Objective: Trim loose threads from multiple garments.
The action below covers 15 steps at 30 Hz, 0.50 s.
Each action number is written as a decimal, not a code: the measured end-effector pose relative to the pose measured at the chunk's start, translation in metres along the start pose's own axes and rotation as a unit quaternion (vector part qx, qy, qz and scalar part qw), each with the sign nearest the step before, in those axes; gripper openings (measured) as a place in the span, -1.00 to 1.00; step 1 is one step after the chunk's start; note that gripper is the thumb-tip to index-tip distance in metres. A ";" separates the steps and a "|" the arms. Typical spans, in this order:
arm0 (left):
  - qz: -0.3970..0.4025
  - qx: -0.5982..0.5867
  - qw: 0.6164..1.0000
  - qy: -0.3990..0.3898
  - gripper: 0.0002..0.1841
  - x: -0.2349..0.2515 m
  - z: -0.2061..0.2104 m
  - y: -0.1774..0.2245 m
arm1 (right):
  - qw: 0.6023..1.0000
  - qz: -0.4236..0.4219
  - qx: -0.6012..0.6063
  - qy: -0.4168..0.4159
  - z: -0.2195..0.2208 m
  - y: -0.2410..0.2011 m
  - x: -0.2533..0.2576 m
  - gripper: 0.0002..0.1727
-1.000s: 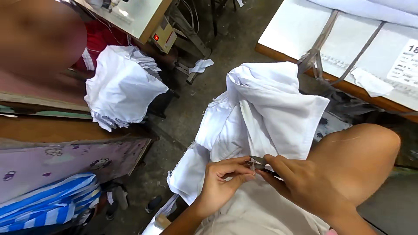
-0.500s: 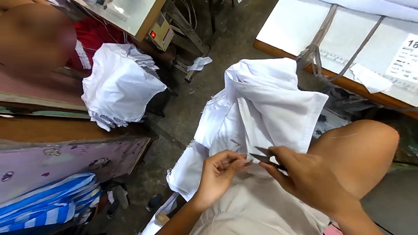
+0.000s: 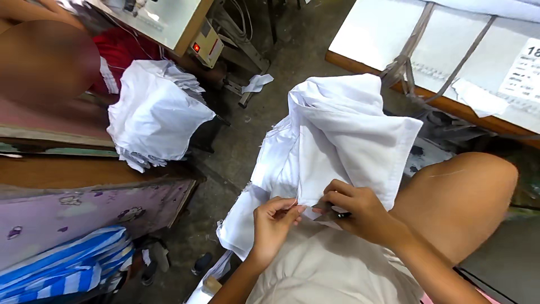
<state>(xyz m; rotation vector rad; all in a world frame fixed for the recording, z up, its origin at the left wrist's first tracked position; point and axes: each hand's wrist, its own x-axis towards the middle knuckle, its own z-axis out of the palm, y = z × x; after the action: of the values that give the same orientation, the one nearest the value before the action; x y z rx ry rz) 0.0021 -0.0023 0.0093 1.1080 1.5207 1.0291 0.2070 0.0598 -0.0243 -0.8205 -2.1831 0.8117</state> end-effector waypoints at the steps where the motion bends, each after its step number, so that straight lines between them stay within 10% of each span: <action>1: 0.030 0.006 0.999 0.018 -0.89 0.001 0.004 -0.003 | 1.000 0.001 0.014 -0.009 -0.005 0.000 0.002 -0.87; 10: 0.285 0.213 0.932 -0.073 -0.83 0.032 0.010 -0.008 | 0.996 0.031 -0.038 -0.080 -0.035 0.006 0.036 -0.82; 15: 0.320 0.293 0.901 0.019 -0.84 0.026 0.009 -0.005 | 0.971 0.140 -0.026 -0.192 -0.040 0.012 0.059 -0.77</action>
<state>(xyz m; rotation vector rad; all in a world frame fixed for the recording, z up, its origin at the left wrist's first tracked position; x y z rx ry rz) 0.0064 0.0219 -0.0030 2.1252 1.5742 1.0318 0.2067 0.1224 0.0115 -1.0884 -2.4652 1.1370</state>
